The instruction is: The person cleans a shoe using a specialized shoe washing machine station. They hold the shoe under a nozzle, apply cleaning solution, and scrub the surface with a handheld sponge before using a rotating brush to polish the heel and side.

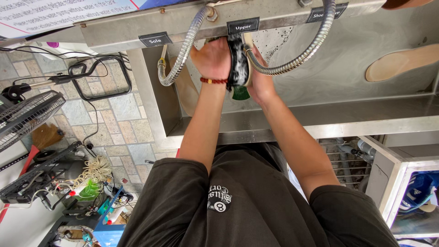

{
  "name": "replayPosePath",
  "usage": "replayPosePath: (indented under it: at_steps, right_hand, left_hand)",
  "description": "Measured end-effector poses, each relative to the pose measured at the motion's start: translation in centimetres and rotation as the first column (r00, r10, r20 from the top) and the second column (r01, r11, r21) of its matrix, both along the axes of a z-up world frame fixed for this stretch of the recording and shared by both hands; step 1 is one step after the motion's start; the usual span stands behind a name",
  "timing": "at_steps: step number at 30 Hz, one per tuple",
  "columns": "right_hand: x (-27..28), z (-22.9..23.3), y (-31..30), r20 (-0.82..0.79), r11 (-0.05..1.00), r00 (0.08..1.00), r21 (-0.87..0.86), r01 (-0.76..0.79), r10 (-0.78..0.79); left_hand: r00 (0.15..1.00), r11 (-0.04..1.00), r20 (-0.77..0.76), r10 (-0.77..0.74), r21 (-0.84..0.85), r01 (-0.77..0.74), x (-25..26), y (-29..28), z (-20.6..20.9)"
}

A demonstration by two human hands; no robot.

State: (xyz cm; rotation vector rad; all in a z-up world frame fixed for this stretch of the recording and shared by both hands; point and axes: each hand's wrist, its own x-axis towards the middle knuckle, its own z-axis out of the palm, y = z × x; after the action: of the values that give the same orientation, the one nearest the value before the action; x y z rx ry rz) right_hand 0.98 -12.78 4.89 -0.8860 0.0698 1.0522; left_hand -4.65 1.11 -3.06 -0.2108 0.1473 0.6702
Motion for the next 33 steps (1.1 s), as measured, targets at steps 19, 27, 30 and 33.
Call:
replayPosePath:
  at_steps: [19,27,30,33]
  right_hand:
    - [-1.1,-5.0,1.1,-0.200,0.998,0.978,0.010,-0.056,0.056]
    - [-6.0,-3.4,-3.6,-0.186,0.991,0.979,0.120,-0.058,0.080]
    - [-6.0,-4.8,-5.0,-0.232,0.993,0.968,0.092,-0.078,0.098]
    - [-5.9,-5.6,-5.0,-0.223,0.993,0.968,0.030,-0.111,0.115]
  left_hand:
    - [0.979,0.998,0.203,0.027,0.042,-0.036,-0.7,0.2,4.2]
    - [0.967,0.965,-0.047,-0.251,-0.086,0.246,-4.1,-3.5,8.2]
    - [0.964,0.964,0.042,-0.263,-0.036,0.265,-5.4,-4.9,8.4]
    - [0.960,0.969,-0.132,-0.245,-0.074,0.237,-6.8,-6.4,8.3]
